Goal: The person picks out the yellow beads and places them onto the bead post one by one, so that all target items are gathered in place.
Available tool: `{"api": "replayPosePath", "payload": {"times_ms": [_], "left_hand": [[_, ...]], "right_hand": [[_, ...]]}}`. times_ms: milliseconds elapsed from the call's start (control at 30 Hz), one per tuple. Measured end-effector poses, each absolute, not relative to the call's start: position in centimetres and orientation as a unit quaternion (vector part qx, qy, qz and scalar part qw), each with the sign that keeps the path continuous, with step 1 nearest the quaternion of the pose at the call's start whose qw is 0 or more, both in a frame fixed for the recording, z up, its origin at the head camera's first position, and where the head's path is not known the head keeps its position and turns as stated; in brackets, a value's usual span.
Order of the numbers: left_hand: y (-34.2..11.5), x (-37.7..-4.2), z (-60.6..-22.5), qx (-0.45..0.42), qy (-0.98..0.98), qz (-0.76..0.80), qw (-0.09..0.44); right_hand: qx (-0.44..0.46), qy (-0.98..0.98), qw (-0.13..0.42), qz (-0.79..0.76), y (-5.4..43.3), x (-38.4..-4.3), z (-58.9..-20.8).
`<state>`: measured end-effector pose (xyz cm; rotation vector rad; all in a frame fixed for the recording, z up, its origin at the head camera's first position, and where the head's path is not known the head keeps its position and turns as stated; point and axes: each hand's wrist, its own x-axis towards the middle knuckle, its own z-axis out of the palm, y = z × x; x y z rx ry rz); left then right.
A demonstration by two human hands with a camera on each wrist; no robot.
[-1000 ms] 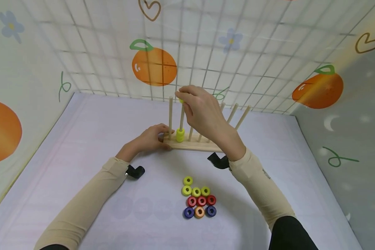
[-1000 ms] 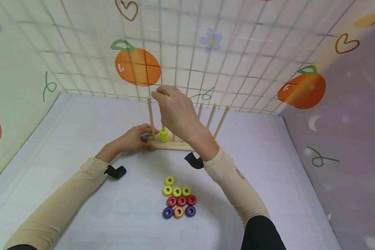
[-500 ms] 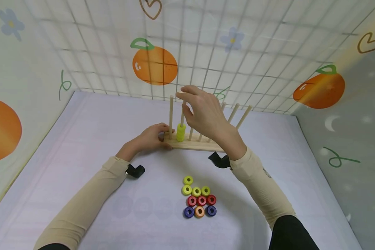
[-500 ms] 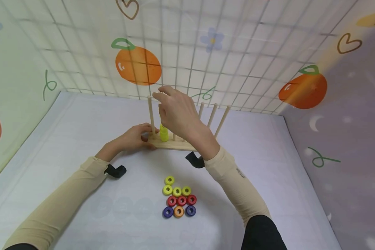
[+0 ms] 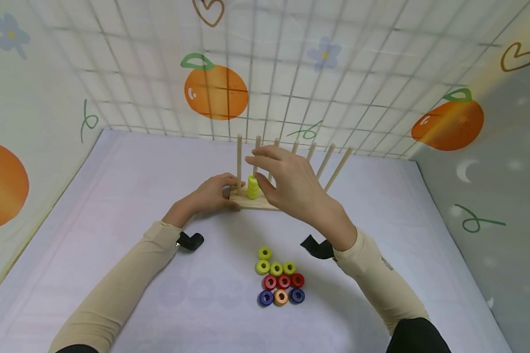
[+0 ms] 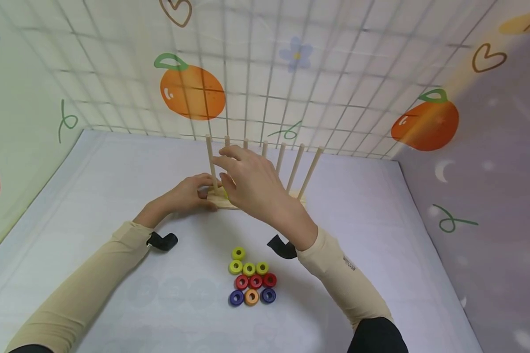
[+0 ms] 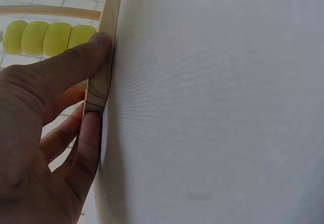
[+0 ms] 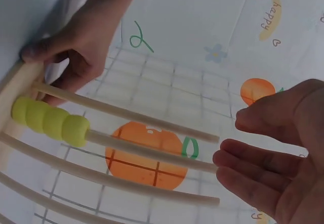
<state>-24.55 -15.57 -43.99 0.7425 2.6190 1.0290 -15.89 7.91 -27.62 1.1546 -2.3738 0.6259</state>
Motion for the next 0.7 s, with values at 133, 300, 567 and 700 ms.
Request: {"api": "replayPosePath", "payload": {"times_ms": [133,300,567,700], "left_hand": [[-15.6,-24.6,-44.1,0.257,0.892,0.354,0.116],[-15.7,-24.6,-44.1,0.264,0.886,0.362,0.118],[-15.7,-24.5,-44.0,0.251,0.884,0.376,0.124],[-15.6,-24.5,-44.1,0.248,0.886,0.372,0.124]], "right_hand": [[0.417,-0.864,0.170,0.227,8.1,-15.0,-28.7],[0.406,-0.878,0.118,0.225,8.3,-14.4,-30.6],[0.410,-0.888,0.053,0.201,8.6,-13.1,-33.8],[0.413,-0.890,0.008,0.191,8.9,-12.4,-35.4]]}}
